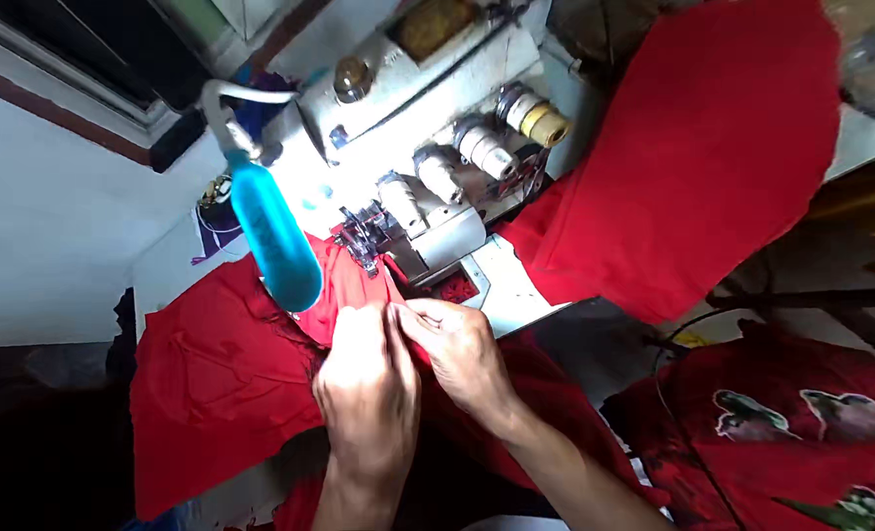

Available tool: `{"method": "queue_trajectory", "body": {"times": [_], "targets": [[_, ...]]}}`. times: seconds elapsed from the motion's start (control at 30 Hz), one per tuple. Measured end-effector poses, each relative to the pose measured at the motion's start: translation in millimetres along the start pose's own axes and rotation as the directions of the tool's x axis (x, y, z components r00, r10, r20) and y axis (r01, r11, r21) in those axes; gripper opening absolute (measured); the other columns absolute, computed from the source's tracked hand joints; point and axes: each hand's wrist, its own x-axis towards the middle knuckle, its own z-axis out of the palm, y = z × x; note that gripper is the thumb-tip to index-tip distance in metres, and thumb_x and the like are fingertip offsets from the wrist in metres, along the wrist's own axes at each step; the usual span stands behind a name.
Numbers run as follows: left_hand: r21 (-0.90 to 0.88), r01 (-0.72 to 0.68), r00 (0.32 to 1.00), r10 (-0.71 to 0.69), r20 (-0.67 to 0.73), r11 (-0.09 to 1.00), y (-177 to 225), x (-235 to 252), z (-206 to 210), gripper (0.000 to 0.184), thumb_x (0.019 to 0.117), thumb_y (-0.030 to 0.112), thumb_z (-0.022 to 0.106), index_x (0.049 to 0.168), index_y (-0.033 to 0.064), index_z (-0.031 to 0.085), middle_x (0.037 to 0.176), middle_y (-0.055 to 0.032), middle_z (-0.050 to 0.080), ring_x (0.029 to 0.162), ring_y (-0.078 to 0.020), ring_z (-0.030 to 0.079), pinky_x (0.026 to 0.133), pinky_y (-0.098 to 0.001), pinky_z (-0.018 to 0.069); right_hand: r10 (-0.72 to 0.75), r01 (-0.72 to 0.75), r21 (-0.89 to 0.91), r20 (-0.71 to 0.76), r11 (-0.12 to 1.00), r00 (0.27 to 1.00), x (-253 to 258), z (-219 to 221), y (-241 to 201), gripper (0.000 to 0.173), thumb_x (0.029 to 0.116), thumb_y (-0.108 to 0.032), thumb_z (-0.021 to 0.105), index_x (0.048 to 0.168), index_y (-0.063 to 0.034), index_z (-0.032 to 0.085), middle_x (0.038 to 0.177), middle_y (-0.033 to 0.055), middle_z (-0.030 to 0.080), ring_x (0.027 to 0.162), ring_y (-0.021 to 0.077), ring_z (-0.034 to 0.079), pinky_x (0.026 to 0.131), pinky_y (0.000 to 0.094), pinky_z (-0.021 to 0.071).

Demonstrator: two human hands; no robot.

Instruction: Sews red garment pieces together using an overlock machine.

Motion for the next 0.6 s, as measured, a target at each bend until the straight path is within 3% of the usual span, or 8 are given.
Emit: {"method": "queue_trajectory", "body": {"times": [0.07,0.1,0.17,0.27,0.3,0.37,0.43,0.6], "targets": [[-0.239,0.113,0.992,-0.121,-0.02,0.964,-2.5,-48.2,-4.0,0.02,0.0935,0.01,0.065,0.104,-0.0031,0.075,0.098,-0.0128,0.073,0.089,-0.0104,0.07,0.08,-0.0227,0.0587,0.134,-0.148,0.116,0.125,0.982,0.983,2.3,-8.8,5.8,0.02,0.0999,-0.03,0.066,0.094,-0.0165,0.079,0.078,-0.0038,0.071,0.072,0.007,0.065,0.068,0.028,0.055],[-0.349,0.204,0.973,-0.227,-0.026,0.915,-4.0,-74.4,6.5,0.029,0.0906,0.01,0.067,0.112,-0.0107,0.07,0.107,-0.0207,0.069,0.091,-0.0103,0.067,0.08,-0.0207,0.0566,0.204,-0.248,0.233,0.199,0.94,0.959,4.7,-10.0,5.4,0.019,0.1013,-0.023,0.063,0.096,-0.0113,0.077,0.083,-0.0006,0.071,0.079,0.0087,0.066,0.075,0.0292,0.0553],[-0.445,0.372,0.921,-0.384,0.067,0.815,-14.8,-112.4,41.6,0.058,0.0825,0.009,0.071,0.129,-0.0203,0.052,0.127,-0.0345,0.057,0.097,-0.0211,0.065,0.083,-0.0316,0.0563,0.243,-0.448,0.563,0.403,0.694,0.882,3.0,5.4,1.0,0.023,0.1043,-0.009,0.044,0.104,-0.0036,0.067,0.092,0.0044,0.069,0.089,0.0118,0.067,0.083,0.0313,0.0563],[-0.259,0.362,0.929,-0.37,0.019,0.895,-65.4,-110.0,21.7,0.031,0.0807,0.01,0.071,0.104,-0.0103,0.07,0.096,-0.0192,0.074,0.091,-0.0239,0.073,0.085,-0.0428,0.0603,0.127,-0.526,0.773,0.517,0.355,0.846,-18.5,34.7,-7.3,0.035,0.1052,-0.012,0.029,0.111,-0.0099,0.064,0.098,0.0019,0.074,0.095,0.0092,0.071,0.088,0.0292,0.0589],[-0.118,0.298,0.95,-0.306,-0.056,0.947,-95.1,-98.7,-10.1,0.025,0.0817,0.007,0.068,0.103,-0.0054,0.074,0.098,-0.0183,0.074,0.095,-0.0291,0.073,0.085,-0.0476,0.0589,0.106,-0.491,0.784,0.49,0.379,0.865,-22.7,35.1,-3.7,0.033,0.1052,-0.012,0.031,0.113,-0.0092,0.063,0.099,0.0032,0.075,0.095,0.0106,0.071,0.087,0.0305,0.0596],[0.079,0.24,0.957,-0.223,-0.184,0.968,-160.2,-78.7,-68.1,0.033,0.0867,0.007,0.064,0.117,-0.0038,0.071,0.121,-0.0291,0.066,0.115,-0.0473,0.063,0.095,-0.0613,0.0518,0.117,-0.354,0.69,0.367,0.631,0.923,-18.6,27.3,8.1,0.022,0.1039,-0.008,0.044,0.108,-0.0011,0.064,0.091,0.0075,0.073,0.083,0.014,0.071,0.076,0.0322,0.0606],[0.095,0.209,0.969,-0.194,-0.151,0.973,-182.8,-65.3,-92.9,0.046,0.0882,0.013,0.062,0.131,-0.006,0.064,0.144,-0.0359,0.049,0.136,-0.0586,0.041,0.111,-0.0714,0.0327,0.116,-0.237,0.523,0.254,0.819,0.96,-19.3,20.9,15.2,0.017,0.1033,-0.011,0.058,0.1,0.0024,0.068,0.084,0.0087,0.07,0.075,0.0135,0.068,0.071,0.0301,0.0582],[-0.1,-0.152,0.986,0.144,-0.082,0.983,-69.7,-58.1,-15.1,0.04,0.0893,0.024,0.063,0.125,0.0081,0.072,0.132,-0.0132,0.067,0.127,-0.0317,0.06,0.105,-0.0513,0.0492,0.059,-0.113,0.328,0.168,0.938,0.984,-36.6,10.9,17.3,0.016,0.0965,-0.016,0.071,0.095,-0.0004,0.074,0.083,0.0076,0.074,0.078,0.013,0.07,0.076,0.0291,0.0591]]}}
